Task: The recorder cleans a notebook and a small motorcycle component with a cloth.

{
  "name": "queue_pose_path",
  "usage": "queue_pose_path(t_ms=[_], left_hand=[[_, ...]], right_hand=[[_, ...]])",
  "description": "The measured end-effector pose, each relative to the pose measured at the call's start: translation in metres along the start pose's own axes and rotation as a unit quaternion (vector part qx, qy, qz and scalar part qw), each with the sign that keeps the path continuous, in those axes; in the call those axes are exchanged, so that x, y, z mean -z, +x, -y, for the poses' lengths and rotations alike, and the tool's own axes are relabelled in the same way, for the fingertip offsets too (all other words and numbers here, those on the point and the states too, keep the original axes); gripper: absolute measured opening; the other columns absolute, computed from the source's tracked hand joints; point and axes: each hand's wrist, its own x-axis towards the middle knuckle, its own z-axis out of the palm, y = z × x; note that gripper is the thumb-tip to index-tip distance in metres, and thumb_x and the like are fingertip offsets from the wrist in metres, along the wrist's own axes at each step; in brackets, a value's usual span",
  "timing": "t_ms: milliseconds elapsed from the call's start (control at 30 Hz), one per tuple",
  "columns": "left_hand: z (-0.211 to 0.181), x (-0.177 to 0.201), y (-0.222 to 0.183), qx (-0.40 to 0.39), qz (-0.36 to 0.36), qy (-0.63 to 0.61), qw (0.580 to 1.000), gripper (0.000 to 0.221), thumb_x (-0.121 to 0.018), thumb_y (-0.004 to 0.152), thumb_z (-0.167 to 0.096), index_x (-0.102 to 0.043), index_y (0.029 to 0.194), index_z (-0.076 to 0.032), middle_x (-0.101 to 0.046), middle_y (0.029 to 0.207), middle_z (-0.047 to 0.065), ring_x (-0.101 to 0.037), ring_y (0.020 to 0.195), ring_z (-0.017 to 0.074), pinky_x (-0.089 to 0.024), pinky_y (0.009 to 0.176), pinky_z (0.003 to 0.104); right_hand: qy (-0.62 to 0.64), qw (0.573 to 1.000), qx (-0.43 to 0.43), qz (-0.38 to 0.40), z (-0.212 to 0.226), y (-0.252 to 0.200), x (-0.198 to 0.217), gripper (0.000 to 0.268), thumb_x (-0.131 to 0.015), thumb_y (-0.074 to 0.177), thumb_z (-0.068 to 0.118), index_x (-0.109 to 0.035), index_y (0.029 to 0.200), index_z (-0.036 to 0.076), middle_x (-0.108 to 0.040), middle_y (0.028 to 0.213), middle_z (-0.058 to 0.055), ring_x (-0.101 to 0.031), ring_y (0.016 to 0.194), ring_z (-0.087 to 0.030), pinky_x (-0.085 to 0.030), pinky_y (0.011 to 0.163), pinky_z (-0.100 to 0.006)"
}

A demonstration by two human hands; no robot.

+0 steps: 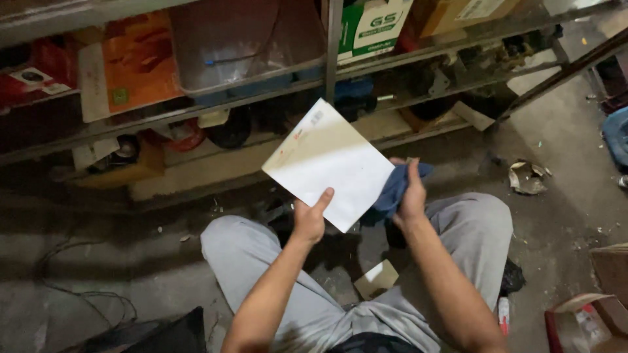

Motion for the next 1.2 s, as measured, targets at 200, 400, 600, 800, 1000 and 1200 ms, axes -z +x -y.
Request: queue_pose_path(t_ms=[200,400,600,800,1000,1200], left_hand=[[-0.024,0.014,0.005,-0.025,0.071,0.054,0.996,0.052,-0.075,0.091,-0.011,-0.054,0.136,0.004,-0.065,0.127,0.011,-0.062,0.116,0.0212,-0.050,0.102,0.035],[-0.032,0.018,0.003,-0.021,0.136,0.111,0.984,0.049,-0.077,0.091,-0.013,-0.058,0.133,0.005,-0.068,0.122,0.011,-0.064,0.112,0.0207,-0.053,0.099,0.036],[-0.036,0.014,0.005,-0.006,0.167,0.205,0.964,0.043,-0.077,0.090,-0.016,-0.063,0.126,0.004,-0.073,0.116,0.012,-0.068,0.106,0.0201,-0.056,0.093,0.036],[-0.039,0.016,0.004,0.016,0.174,0.231,0.957,0.041,-0.077,0.089,-0.019,-0.067,0.122,0.004,-0.076,0.112,0.012,-0.071,0.102,0.0198,-0.057,0.090,0.035],[-0.039,0.007,0.007,-0.027,0.099,0.239,0.966,0.049,-0.078,0.088,-0.014,-0.057,0.129,0.003,-0.073,0.115,0.014,-0.068,0.104,0.0205,-0.055,0.093,0.034],[-0.033,0.008,0.011,-0.015,0.069,0.195,0.978,0.054,-0.073,0.088,-0.009,-0.051,0.136,0.002,-0.068,0.122,0.014,-0.065,0.111,0.0202,-0.052,0.098,0.035]], right_hand=[[0.026,0.998,0.025,0.060,0.042,0.014,0.010,0.058,-0.044,0.106,0.061,-0.061,0.128,0.009,-0.069,0.109,-0.008,-0.066,0.089,-0.022,-0.055,0.077,-0.037],[-0.032,0.992,0.055,0.113,0.056,0.009,0.007,0.062,-0.043,0.108,0.060,-0.053,0.139,0.007,-0.066,0.123,-0.013,-0.067,0.097,-0.025,-0.056,0.084,-0.040],[-0.015,0.994,0.048,0.098,0.057,-0.002,-0.009,0.055,-0.041,0.103,0.058,-0.046,0.135,0.014,-0.062,0.136,-0.014,-0.067,0.107,-0.028,-0.054,0.093,-0.044],[-0.039,0.988,-0.063,0.132,0.041,-0.008,-0.008,0.062,-0.040,0.104,0.058,-0.056,0.136,0.007,-0.065,0.130,-0.014,-0.066,0.114,-0.025,-0.052,0.102,-0.040],[-0.094,0.986,-0.102,0.093,0.011,0.011,0.017,0.055,-0.045,0.107,0.047,-0.058,0.139,0.004,-0.065,0.130,-0.011,-0.063,0.113,-0.022,-0.049,0.101,-0.036],[-0.233,0.964,0.011,0.131,-0.004,0.011,0.017,0.053,-0.044,0.108,0.037,-0.055,0.142,-0.001,-0.062,0.140,-0.005,-0.057,0.124,-0.013,-0.040,0.109,-0.028]])
